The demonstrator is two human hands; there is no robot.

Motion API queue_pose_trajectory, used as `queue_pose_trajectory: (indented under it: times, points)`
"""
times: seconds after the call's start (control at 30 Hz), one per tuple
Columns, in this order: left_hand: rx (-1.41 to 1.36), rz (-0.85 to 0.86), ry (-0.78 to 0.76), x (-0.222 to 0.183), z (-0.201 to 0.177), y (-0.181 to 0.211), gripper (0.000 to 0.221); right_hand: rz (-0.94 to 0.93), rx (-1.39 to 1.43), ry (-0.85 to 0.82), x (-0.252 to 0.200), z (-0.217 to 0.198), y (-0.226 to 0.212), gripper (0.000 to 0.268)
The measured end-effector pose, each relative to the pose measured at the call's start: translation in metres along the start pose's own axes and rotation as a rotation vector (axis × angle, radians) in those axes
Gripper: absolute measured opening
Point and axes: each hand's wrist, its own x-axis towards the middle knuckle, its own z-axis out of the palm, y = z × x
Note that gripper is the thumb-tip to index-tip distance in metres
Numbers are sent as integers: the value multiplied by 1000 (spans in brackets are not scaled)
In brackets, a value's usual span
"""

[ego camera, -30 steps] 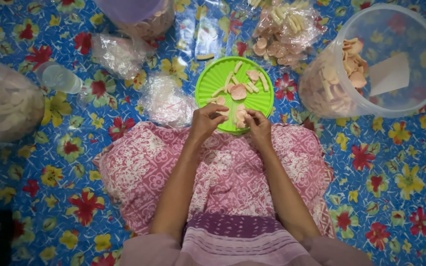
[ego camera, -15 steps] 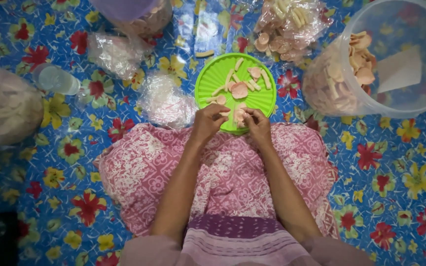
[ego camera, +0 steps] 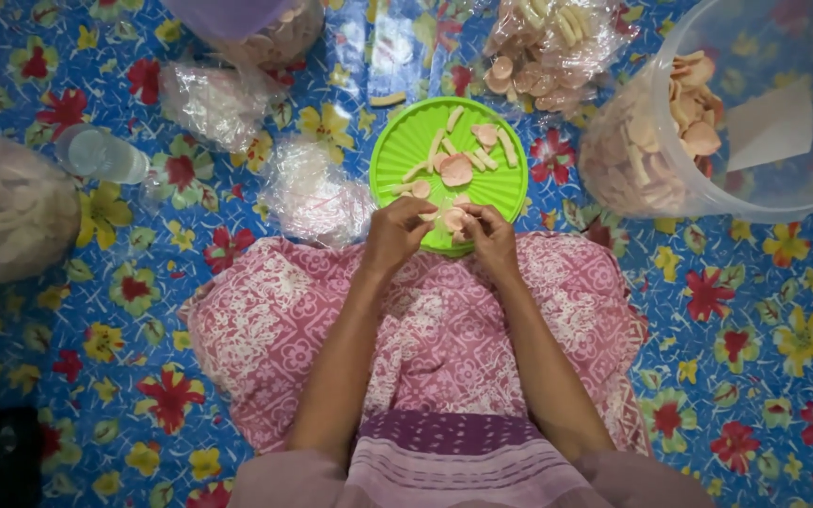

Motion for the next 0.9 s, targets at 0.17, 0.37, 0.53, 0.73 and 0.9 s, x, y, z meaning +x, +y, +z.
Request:
queue_pose_trajectory:
  times: [0.17, 0.37, 0.53, 0.73, 0.9]
  points:
    - [-70, 1, -12, 1, 2, 3, 32, 14, 33, -26, -1, 0, 3, 20]
    - [-180, -56, -43, -1, 0, 8, 37, 75, 76, -31, -1, -3, -1, 21]
    - [-195, -62, -71, -1, 12, -12, 38, 110, 123, -43, -3, -1, 1, 21]
    - [-85, -15, -75, -6, 27, -36, 43, 145, 57, -73, -3, -6, -1, 19]
    - [-26, 83, -109, -9, 21, -24, 43, 206, 47, -46, -1, -7, 15, 23]
